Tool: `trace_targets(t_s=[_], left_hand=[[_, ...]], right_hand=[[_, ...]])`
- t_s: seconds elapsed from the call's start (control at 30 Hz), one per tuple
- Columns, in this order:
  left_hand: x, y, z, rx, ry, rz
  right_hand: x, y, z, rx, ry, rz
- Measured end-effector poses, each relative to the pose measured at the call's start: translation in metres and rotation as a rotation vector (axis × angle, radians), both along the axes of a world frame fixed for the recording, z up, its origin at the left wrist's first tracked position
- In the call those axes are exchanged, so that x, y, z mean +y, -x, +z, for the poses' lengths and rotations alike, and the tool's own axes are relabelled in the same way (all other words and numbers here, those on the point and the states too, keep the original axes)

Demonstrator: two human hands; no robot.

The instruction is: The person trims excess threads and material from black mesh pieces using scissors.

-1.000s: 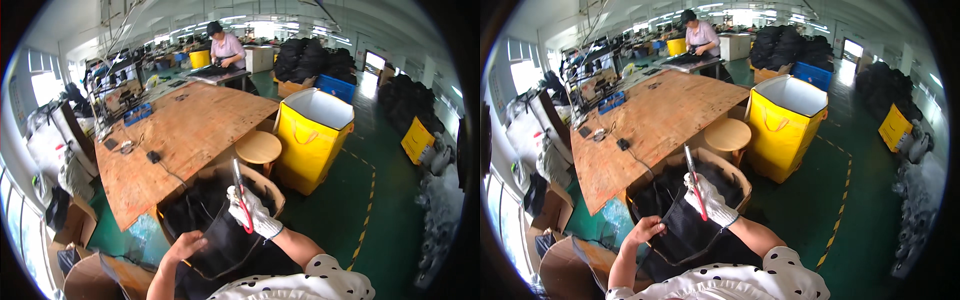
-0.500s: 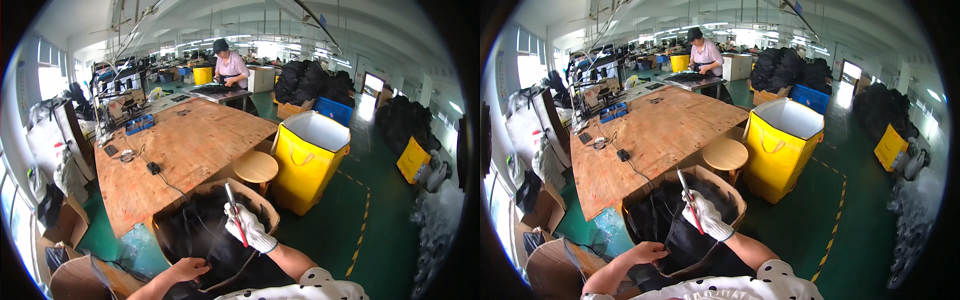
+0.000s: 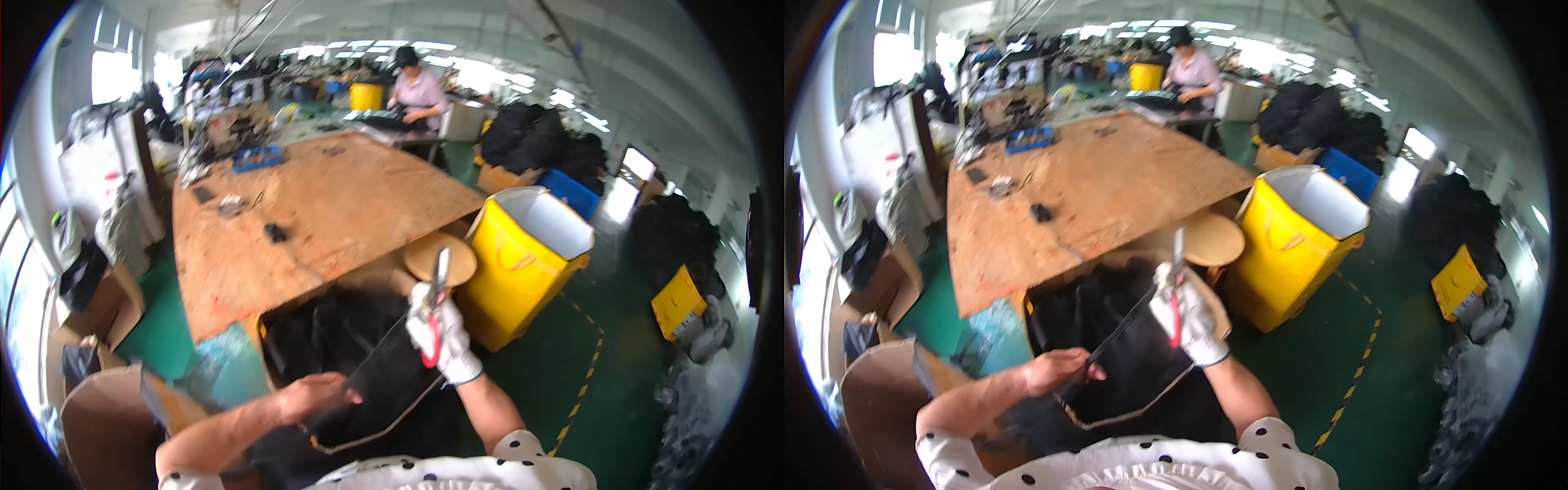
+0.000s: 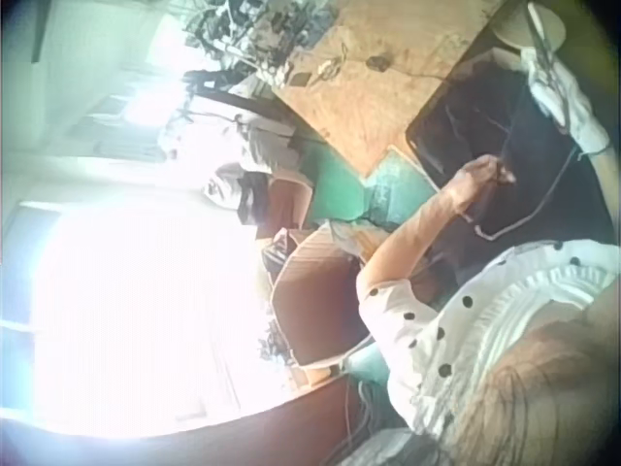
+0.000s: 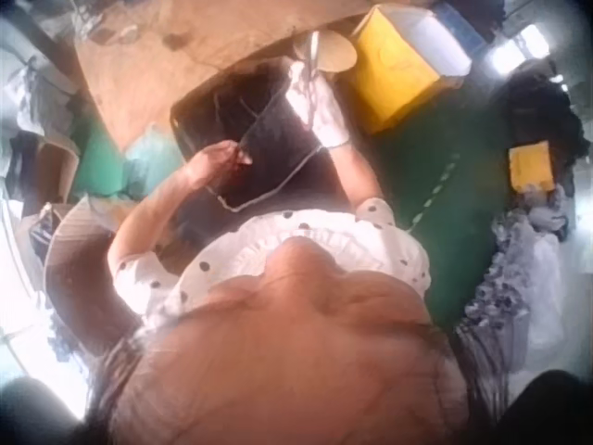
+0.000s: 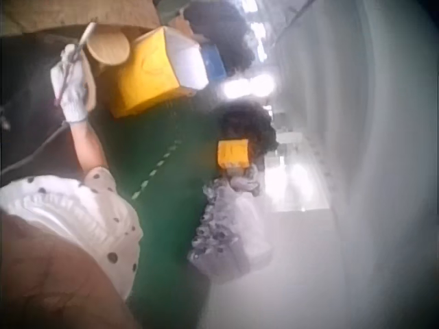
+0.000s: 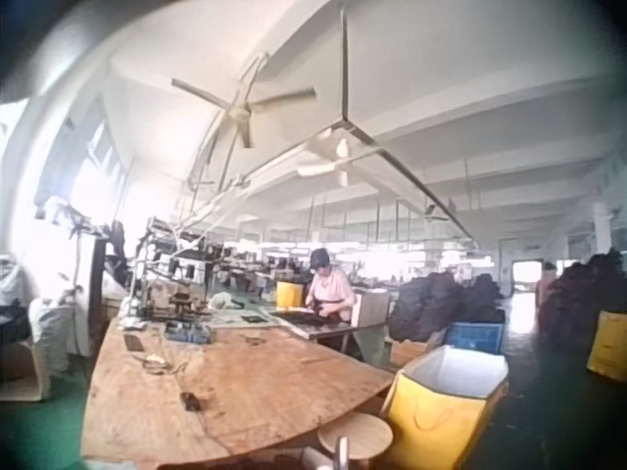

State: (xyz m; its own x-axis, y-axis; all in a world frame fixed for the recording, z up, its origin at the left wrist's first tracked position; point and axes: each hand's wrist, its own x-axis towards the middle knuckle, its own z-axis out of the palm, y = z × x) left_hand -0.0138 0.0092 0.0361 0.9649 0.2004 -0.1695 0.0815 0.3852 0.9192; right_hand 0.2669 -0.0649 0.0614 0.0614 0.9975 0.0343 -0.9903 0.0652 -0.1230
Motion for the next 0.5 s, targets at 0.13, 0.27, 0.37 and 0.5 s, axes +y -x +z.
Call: trace_targets(t_s=[0.13,0.27,0.37,0.5], left_hand=[[0.022,-0.013,0.001,0.050,-0.332,-0.177],[0.026,-0.012,0.019,0.257,-0.931,0.142],[0.026,-0.009,0.007,0.216,-0.710,0.201],[0.022,-0.006,-0.016,0.220,-0.569,0.248]], right_hand=[[0.002,-0.029,-0.004,-0.345,0.024,-0.182],[-0.004,0.006,0.031,-1.054,0.267,-0.537],[0.000,0.007,0.023,-1.071,0.275,-0.569],[-0.008,0.010,0.023,-1.127,0.300,-0.601]])
